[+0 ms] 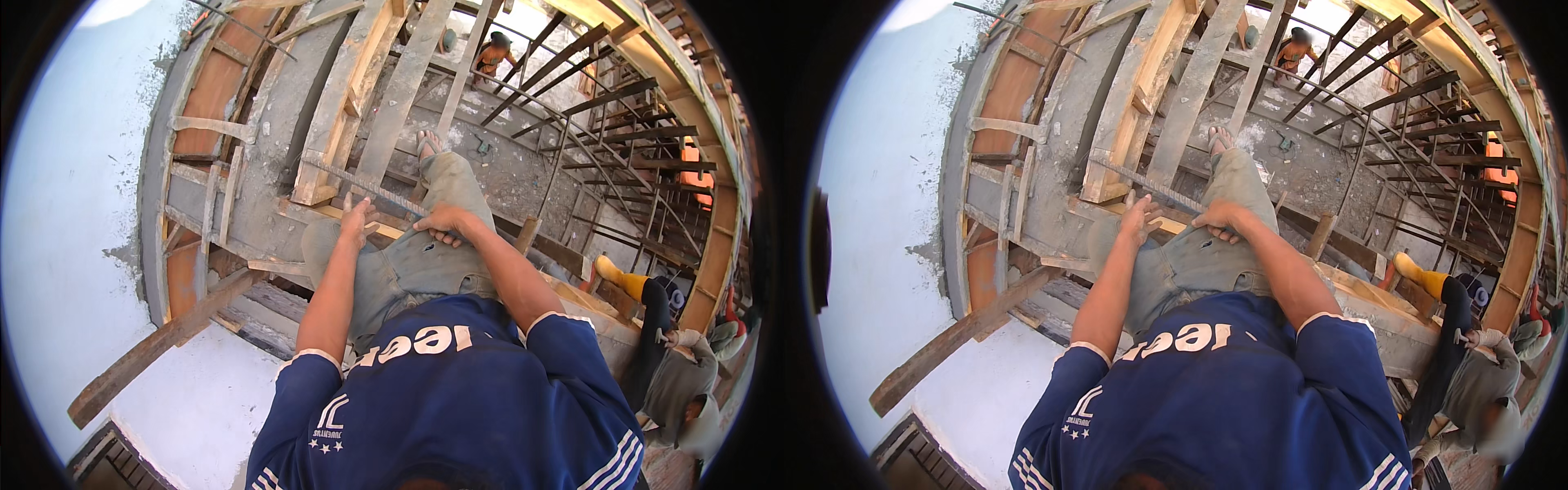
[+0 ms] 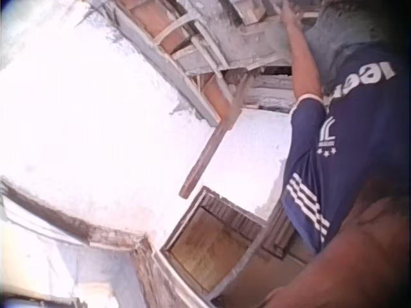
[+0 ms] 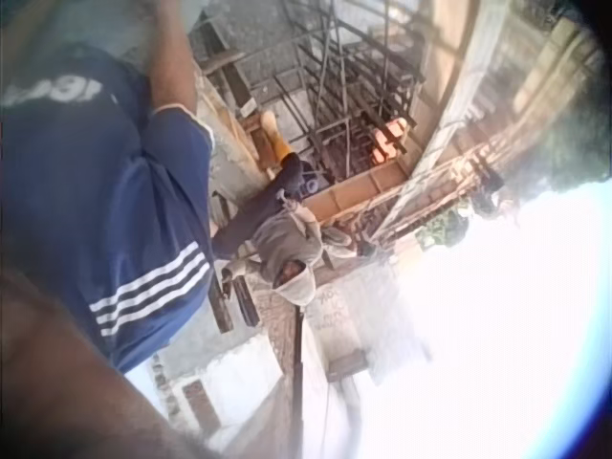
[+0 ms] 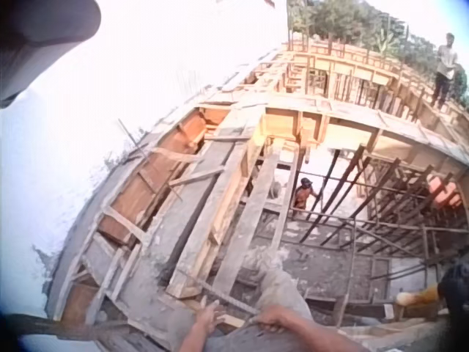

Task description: The person removes wooden boards from a concrete beam structure by hand and using a metal rod as a lever.

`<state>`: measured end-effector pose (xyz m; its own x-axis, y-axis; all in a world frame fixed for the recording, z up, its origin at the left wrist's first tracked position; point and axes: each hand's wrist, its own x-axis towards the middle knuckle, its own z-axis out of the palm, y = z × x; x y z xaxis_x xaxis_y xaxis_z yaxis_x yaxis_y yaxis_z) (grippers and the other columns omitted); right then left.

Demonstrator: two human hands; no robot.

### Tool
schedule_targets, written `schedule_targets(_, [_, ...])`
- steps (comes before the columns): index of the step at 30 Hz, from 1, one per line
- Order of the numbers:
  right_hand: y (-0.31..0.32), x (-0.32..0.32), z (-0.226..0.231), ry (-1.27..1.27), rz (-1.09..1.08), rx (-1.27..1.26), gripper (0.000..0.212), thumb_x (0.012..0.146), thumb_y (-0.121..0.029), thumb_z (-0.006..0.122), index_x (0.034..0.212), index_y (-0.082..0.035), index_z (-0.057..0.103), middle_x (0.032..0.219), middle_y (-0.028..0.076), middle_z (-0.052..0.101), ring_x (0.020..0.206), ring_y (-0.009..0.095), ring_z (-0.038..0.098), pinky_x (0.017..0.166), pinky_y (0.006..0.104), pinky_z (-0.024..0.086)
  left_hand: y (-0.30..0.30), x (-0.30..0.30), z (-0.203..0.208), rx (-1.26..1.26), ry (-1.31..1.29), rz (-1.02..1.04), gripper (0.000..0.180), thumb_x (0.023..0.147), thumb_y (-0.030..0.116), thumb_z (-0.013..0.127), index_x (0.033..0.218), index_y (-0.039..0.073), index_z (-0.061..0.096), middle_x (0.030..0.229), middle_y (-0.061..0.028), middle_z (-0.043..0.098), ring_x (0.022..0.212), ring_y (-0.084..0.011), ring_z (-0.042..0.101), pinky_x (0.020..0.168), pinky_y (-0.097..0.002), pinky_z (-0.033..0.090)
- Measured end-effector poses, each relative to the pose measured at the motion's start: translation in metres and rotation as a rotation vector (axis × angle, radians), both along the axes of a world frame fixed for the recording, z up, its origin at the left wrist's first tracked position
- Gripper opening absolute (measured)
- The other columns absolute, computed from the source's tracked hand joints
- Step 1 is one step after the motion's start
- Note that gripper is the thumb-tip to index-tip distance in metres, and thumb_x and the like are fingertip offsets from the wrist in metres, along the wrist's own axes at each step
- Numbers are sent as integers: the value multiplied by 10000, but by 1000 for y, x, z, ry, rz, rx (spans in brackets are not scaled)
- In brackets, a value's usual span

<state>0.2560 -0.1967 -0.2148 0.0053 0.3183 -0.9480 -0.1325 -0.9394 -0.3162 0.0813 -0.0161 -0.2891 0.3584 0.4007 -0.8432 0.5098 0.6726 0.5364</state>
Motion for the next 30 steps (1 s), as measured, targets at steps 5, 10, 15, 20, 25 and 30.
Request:
schedule_targets(5, [0, 4, 0, 3, 23, 15, 431, 863, -428, 737, 688, -80, 553, 556, 14, 494, 425, 155, 473, 391, 350, 395, 6, 6, -2, 33, 38, -13, 908, 942, 349, 631, 1604, 236, 19, 1365, -212, 542, 1132, -317, 614, 903, -517, 500])
schedule_targets(10, [4, 5, 4, 6, 11, -18, 427, 860, -418, 748, 696, -75, 552, 558, 22, 499, 419, 156, 462, 386, 348, 384, 6, 3, 0, 88, 38, -6, 829, 924, 381, 650, 1570, 96, 216, 1333, -176, 585, 1118, -311, 623, 964, -487, 470])
schedule_targets(15, [2, 12, 1, -32, 10, -30, 437, 844, -424, 766, 703, -71, 550, 560, 24, 508, 423, 159, 473, 381, 345, 378, 33, -37, 31, 923, 188, -393, 651, 893, 398, 685, 1410, 43, 512, 1392, -183, 553, 1169, -399, 586, 1037, -460, 441])
schedule_targets(20, [7, 8, 8, -74, 29, -16, 447, 837, -429, 772, 704, -65, 550, 554, 26, 511, 427, 158, 487, 377, 345, 379, 49, -87, 73, 791, 779, -401, 897, 820, 537, 708, 1524, 104, 359, 1539, -239, 364, 1313, -468, 459, 1085, -551, 384])
schedule_targets(25, [15, 4, 12, -106, 38, -76, 485, 846, -465, 764, 685, -81, 515, 521, 5, 469, 396, 148, 447, 363, 334, 346, 36, -70, 67, 437, 928, -353, 1101, 744, 660, 718, 1583, 157, 214, 1537, -276, 327, 1329, -503, 413, 1088, -590, 364])
schedule_targets(30, [16, 6, 6, -85, 46, -94, 535, 855, -509, 751, 661, -89, 485, 498, 10, 448, 369, 150, 420, 346, 332, 329, 43, -60, 79, 375, 953, -229, 1062, 770, 643, 700, 1573, 117, 246, 1536, -278, 323, 1355, -511, 369, 1083, -595, 351])
